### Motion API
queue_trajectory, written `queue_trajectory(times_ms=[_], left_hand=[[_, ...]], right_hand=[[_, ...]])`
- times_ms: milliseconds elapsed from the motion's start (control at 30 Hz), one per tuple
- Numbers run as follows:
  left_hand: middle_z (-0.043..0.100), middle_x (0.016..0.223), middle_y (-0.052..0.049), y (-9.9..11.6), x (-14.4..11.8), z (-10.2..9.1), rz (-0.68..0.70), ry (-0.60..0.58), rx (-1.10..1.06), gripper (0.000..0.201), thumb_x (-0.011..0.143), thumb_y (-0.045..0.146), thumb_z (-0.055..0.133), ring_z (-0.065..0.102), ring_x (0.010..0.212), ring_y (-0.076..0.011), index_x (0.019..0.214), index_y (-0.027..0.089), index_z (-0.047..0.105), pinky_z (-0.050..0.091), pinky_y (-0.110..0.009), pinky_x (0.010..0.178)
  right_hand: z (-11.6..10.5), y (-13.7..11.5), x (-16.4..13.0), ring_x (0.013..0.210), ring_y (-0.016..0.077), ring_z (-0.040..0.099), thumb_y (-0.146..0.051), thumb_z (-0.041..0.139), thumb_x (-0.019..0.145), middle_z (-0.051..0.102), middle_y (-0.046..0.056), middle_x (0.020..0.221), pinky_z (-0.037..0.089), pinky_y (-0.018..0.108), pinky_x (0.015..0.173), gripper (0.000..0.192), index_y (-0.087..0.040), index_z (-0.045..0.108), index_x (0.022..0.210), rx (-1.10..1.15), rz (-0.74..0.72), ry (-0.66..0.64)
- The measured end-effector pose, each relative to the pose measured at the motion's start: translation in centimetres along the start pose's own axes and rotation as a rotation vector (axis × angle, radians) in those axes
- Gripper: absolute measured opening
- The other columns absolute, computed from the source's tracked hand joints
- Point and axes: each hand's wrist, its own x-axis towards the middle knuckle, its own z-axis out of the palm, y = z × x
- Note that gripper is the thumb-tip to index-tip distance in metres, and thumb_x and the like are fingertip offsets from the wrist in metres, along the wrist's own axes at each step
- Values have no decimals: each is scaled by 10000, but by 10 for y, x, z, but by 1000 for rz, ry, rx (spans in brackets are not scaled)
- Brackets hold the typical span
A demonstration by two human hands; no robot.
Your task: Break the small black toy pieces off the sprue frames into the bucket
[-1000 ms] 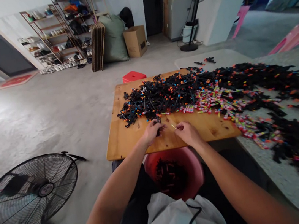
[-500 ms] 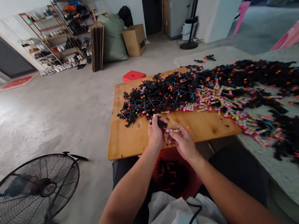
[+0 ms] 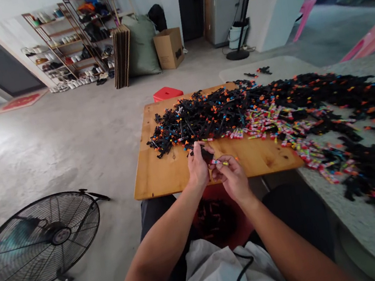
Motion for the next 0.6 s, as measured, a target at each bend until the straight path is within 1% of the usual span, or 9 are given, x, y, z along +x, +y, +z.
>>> queue_trajectory(times_ms=[133,267,367,467,533,600], left_hand=[[625,689,15,-2,-2,-1,40,-24,49,375,1016,550,558,503,512,-95,937,190,628,442,-212,527],[645,699,-3,-1,-5,-2,134,-22,166,357,1034,498,540,555,587,-118,876,188,622,486,-238,623],[644,677,-7,2,-7,-3,181,-36,228,355,1028,501,549,579,614,-139,864,193,614,497,-259,659],[666,679,-17,1,-6,-4,188,-43,239,357,1008,522,577,607,631,-154,876,193,618,507,-278,689],[684,693,-24,-2,-4,-5,181,-26,216,348,991,525,596,624,634,-159,887,193,618,512,-280,687],[677,676,-19,-6,-4,-4,147,18,176,330,988,509,587,612,594,-154,883,196,608,502,-270,633]], right_hand=[[3,-1,0,554,128,652,-412,865,763,742,-21,732,522,237,519,339,-241,623,928,68,20,41],[5,-4,-1,571,121,662,-346,865,723,761,-1,737,526,218,529,298,-226,642,879,145,45,91],[5,-7,-1,535,110,631,-318,850,718,749,-6,713,499,205,484,268,-224,645,863,182,96,119],[6,-6,-1,484,98,580,-311,828,736,719,-23,688,445,199,422,238,-221,640,851,172,133,152],[8,-3,-2,487,100,578,-328,824,756,707,-28,683,454,207,433,247,-220,628,858,131,86,193],[10,3,-4,535,118,622,-365,827,786,722,-18,713,506,231,495,277,-220,620,899,39,-11,233]])
